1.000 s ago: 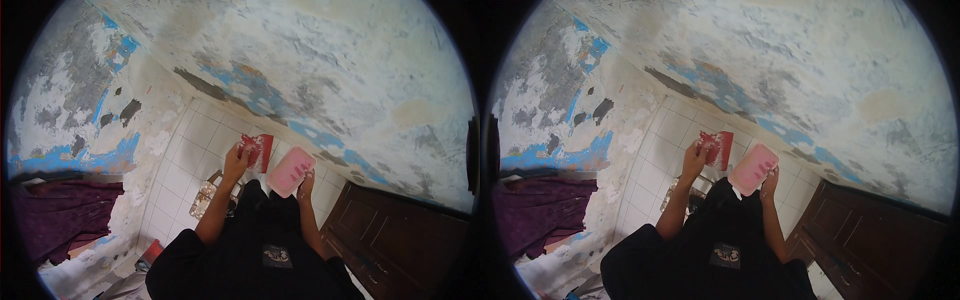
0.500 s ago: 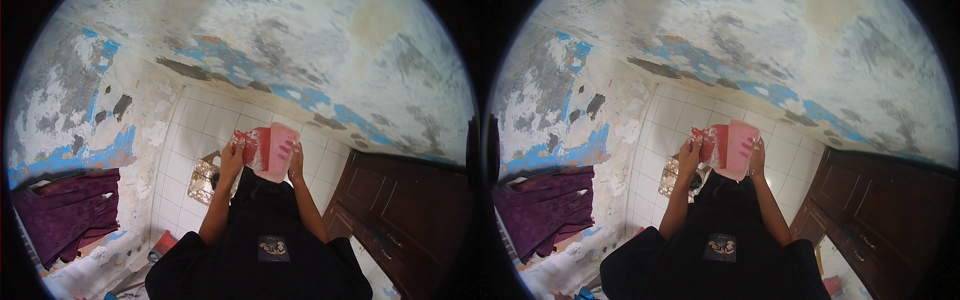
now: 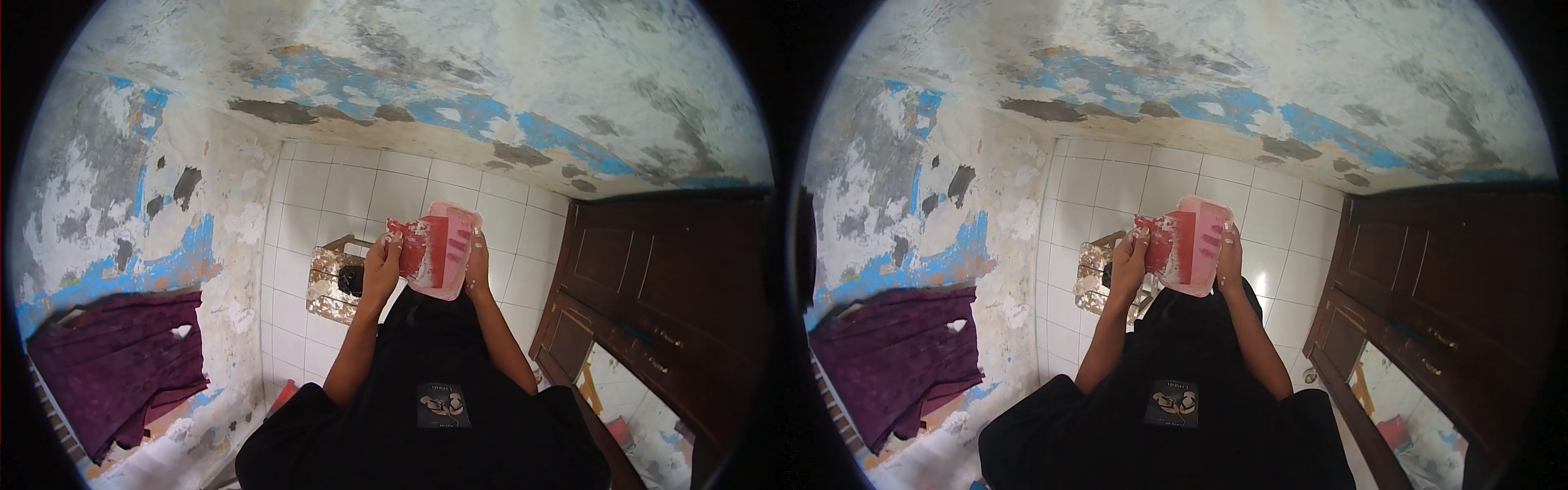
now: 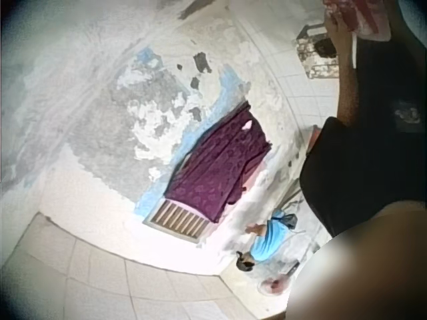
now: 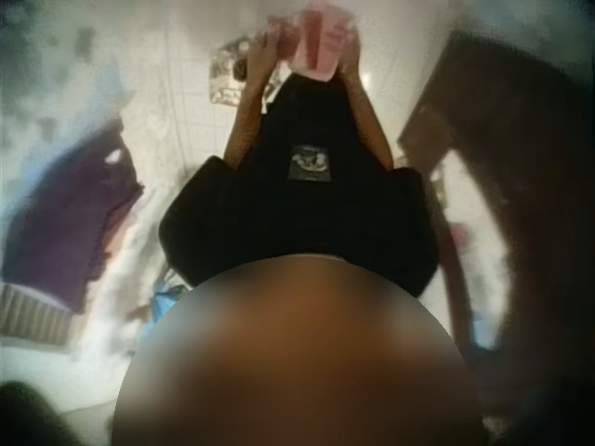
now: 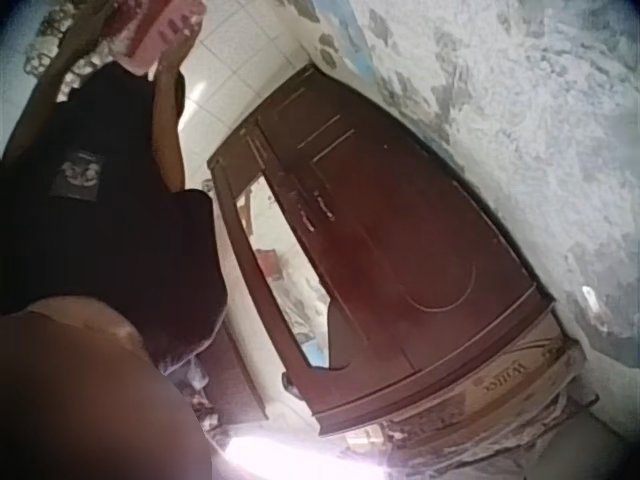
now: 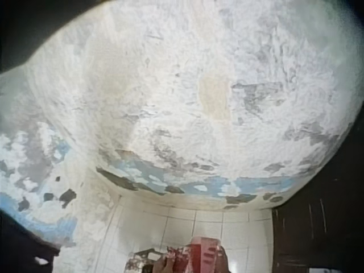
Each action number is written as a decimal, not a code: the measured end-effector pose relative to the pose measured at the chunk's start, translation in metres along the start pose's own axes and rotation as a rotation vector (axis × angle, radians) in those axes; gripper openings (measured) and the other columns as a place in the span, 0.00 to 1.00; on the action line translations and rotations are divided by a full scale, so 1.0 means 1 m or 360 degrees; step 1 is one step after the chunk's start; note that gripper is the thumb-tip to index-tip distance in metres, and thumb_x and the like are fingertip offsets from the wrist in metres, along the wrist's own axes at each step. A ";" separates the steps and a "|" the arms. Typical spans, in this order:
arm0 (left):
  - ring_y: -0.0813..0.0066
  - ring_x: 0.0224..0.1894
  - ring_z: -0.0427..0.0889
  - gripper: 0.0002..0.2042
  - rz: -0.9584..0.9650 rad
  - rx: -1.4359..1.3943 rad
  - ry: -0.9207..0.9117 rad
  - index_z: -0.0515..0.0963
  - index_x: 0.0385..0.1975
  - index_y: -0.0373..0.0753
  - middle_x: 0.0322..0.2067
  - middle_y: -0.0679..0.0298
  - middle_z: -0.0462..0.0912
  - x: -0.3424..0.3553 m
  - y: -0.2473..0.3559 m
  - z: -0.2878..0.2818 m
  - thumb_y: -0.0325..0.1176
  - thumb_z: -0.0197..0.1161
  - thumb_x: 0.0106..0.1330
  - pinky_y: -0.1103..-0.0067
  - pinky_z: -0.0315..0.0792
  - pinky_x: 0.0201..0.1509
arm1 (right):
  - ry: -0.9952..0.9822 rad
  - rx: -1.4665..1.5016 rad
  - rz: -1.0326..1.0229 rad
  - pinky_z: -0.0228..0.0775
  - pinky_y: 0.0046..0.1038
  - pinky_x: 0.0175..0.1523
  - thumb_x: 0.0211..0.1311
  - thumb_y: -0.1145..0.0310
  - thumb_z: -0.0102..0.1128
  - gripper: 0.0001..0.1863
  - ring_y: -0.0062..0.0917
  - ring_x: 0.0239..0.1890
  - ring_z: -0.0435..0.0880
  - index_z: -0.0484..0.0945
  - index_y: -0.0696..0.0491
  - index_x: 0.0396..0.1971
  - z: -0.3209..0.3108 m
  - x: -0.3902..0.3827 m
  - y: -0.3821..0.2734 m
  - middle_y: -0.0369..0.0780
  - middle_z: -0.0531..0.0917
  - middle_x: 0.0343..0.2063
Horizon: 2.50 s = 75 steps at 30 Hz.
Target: Apply plaster or putty to repair a damaged wall surface.
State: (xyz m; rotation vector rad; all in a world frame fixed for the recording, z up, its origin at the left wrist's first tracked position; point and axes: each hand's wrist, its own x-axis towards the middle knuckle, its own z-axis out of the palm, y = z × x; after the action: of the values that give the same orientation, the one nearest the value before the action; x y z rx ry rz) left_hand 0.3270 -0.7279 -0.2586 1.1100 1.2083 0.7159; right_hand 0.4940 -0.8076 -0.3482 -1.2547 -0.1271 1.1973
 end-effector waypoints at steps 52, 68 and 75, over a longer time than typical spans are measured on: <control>0.45 0.35 0.82 0.13 -0.0265 0.1290 -0.0029 0.79 0.33 0.34 0.29 0.47 0.83 -0.201 -0.290 -0.319 0.39 0.64 0.60 0.60 0.74 0.38 | -0.0067 -0.0586 0.0288 0.59 0.32 0.66 0.74 0.52 0.43 0.31 0.37 0.61 0.72 0.60 0.57 0.67 0.049 -0.224 0.436 0.47 0.71 0.62; 0.39 0.41 0.81 0.12 -0.0447 0.1504 -0.0165 0.77 0.37 0.32 0.35 0.41 0.81 -0.099 -0.399 -0.359 0.35 0.59 0.62 0.55 0.74 0.45 | 0.0310 -0.1305 0.0526 0.66 0.35 0.62 0.67 0.62 0.51 0.25 0.46 0.60 0.75 0.68 0.51 0.63 0.096 -0.161 0.523 0.53 0.77 0.54; 0.42 0.42 0.81 0.15 -0.0419 0.1404 -0.0196 0.75 0.42 0.33 0.38 0.43 0.82 -0.092 -0.420 -0.375 0.36 0.63 0.61 0.58 0.74 0.46 | 0.0260 -0.1160 0.0584 0.64 0.34 0.64 0.67 0.62 0.52 0.26 0.43 0.62 0.73 0.67 0.51 0.63 0.091 -0.146 0.539 0.51 0.76 0.57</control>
State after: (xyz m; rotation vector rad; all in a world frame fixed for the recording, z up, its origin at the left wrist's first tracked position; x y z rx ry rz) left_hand -0.1068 -0.8489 -0.6092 1.6265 1.5709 -0.1328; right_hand 0.0375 -0.9427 -0.6541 -2.0762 -0.2326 1.4096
